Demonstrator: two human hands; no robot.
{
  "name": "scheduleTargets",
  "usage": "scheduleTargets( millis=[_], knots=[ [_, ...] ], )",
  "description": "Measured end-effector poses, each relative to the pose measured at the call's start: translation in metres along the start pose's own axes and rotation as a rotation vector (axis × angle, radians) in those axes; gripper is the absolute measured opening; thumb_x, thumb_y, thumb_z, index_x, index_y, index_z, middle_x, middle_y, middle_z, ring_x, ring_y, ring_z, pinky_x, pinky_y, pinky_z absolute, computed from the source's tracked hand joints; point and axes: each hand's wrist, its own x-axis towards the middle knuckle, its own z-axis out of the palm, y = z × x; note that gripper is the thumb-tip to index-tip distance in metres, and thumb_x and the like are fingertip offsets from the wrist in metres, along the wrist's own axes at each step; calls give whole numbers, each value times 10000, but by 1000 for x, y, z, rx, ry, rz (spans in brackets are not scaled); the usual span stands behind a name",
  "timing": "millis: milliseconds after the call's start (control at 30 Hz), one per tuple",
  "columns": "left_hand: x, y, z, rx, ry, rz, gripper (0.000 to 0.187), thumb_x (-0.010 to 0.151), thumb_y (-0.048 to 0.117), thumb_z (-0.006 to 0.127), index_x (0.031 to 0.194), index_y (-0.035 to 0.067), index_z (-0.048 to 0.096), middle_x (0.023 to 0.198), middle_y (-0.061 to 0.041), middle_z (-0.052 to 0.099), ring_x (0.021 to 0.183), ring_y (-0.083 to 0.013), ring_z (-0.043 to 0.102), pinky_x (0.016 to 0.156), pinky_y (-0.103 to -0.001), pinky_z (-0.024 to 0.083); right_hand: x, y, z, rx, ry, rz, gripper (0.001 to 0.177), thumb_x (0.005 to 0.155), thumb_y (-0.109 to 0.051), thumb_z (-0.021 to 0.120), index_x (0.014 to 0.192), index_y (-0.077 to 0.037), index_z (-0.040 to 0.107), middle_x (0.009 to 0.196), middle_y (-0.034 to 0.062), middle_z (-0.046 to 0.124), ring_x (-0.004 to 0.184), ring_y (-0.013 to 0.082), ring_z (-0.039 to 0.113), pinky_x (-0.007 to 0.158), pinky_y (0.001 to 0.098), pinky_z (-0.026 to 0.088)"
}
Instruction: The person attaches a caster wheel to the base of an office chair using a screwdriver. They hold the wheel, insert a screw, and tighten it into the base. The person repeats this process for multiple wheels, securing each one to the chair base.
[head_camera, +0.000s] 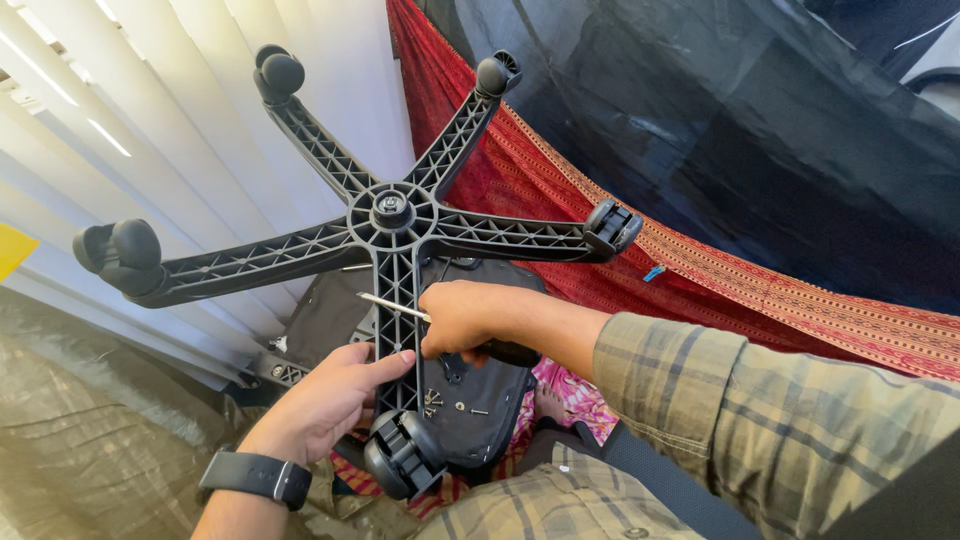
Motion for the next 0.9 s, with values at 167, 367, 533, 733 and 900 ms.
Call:
scheduleTargets(
  millis=[167, 367, 533, 733, 900],
  knots=[
    [3, 2, -4, -114, -103, 30, 398, 889, 209, 692, 1227, 11, 621, 1088, -93, 752, 909, -181, 714, 776, -324, 586, -8, -2, 2, 22, -10, -61, 343, 803, -214, 730, 965, 82, 667, 603, 158, 678, 476, 257, 675, 438, 392, 560],
    [-1, 6, -9, 8, -34, -42, 374, 908, 230, 678, 1238, 61, 628, 1072, -68, 743, 879, -158, 690, 758, -337, 558, -14, -13, 1, -6, 156, -92, 652, 785, -211, 800, 1258, 56, 439, 736, 196, 715, 535, 298, 712, 456, 406, 581],
    [-3, 3, -10, 44, -26, -32, 358, 948, 258, 646, 1242, 53, 635, 1041, -59, 736, 842, -134, 661, 723, -320, 540, -20, -15, 2, -88, 167, -262, 713, 726, -213, 798, 1364, -115, 495, 800, 138, 744, 584, 261, 724, 504, 380, 574],
    [-8, 0, -14, 17, -101, -77, 348, 975, 271, 631, 1251, 59, 638, 1031, -48, 753, 846, -137, 683, 752, -328, 565, -25, -11, 3, 0, 133, -212, 655, 716, -221, 795, 1334, -166, 585, 824, 104, 729, 567, 258, 732, 496, 368, 598],
    [-9, -8, -23, 4, -184, -68, 336, 944, 192, 663, 1239, 30, 661, 1049, -62, 759, 894, -135, 701, 813, -315, 580, -26, -13, 3, -26, 130, -216, 616, 718, -217, 809, 1293, -129, 605, 804, 105, 726, 580, 239, 735, 475, 362, 613]
  ],
)
